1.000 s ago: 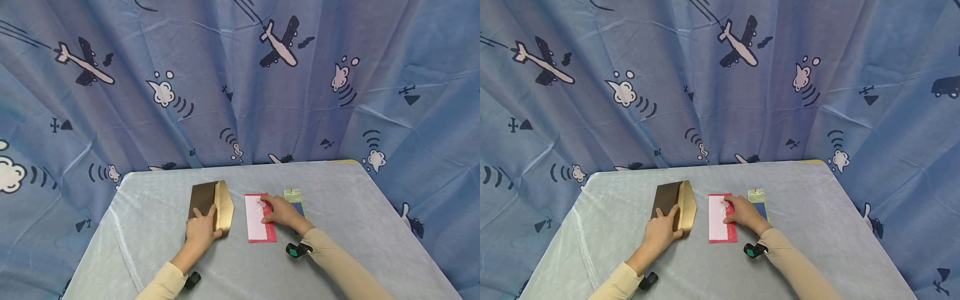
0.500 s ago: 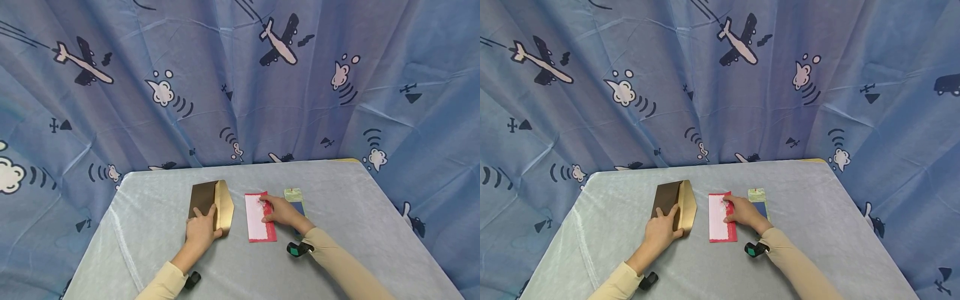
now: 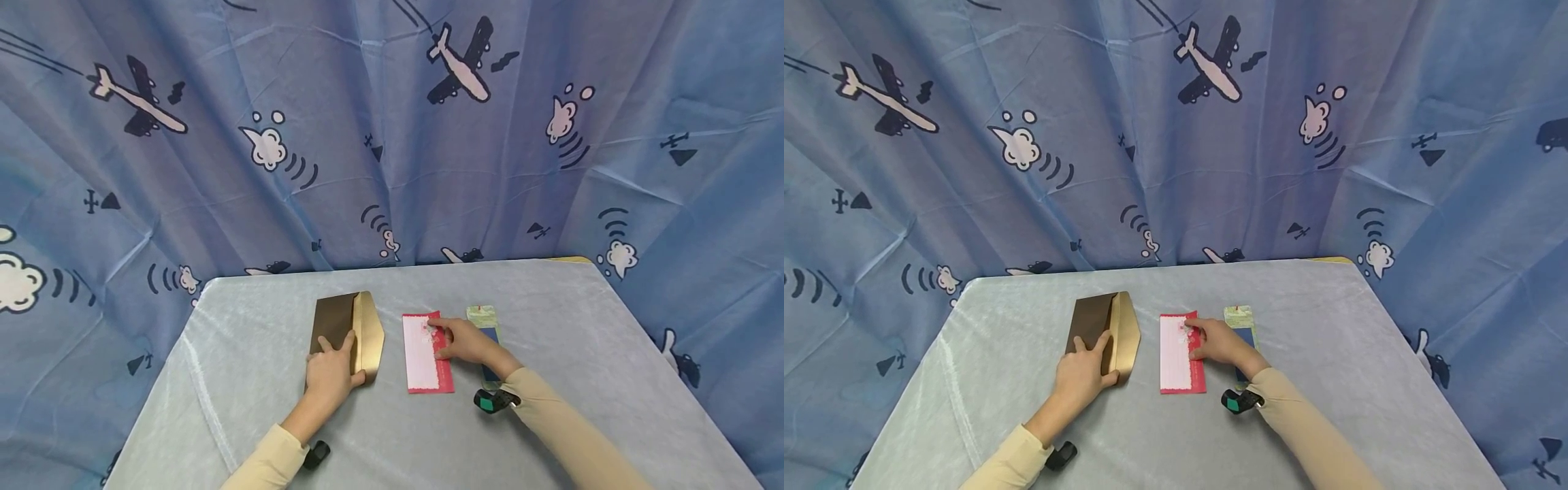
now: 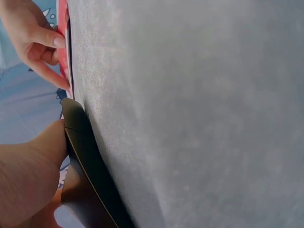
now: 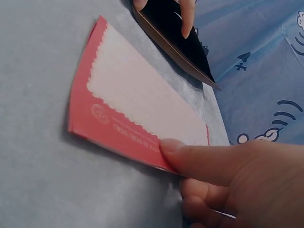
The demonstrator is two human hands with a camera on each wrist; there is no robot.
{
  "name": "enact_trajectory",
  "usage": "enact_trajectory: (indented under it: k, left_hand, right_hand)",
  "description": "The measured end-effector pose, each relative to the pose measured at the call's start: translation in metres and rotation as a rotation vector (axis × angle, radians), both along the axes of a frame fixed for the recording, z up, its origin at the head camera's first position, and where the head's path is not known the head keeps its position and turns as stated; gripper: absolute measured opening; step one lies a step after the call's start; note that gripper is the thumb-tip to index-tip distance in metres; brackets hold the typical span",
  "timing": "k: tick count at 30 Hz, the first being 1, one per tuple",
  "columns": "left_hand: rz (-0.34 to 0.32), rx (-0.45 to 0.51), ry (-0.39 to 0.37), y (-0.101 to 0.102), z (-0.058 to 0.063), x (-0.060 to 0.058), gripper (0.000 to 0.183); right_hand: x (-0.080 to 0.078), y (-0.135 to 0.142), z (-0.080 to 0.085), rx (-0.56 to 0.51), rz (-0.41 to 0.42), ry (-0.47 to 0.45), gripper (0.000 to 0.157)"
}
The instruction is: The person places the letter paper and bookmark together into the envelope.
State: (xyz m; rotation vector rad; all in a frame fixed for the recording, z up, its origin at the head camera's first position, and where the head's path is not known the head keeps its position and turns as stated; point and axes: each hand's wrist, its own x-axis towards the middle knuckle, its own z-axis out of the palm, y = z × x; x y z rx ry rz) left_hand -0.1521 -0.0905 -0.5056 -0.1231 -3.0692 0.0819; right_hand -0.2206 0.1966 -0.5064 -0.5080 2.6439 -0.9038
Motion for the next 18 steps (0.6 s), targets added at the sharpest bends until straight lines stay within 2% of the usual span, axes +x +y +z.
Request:
enact_trajectory:
  k: [18]
  left_hand:
    - [0.013, -0.006, 0.0, 0.0013, 0.001, 0.0004, 0.085]
  right_hand:
    - [-0.0026, 0.003, -0.0038, -0.039, 0.002, 0.009, 0.072]
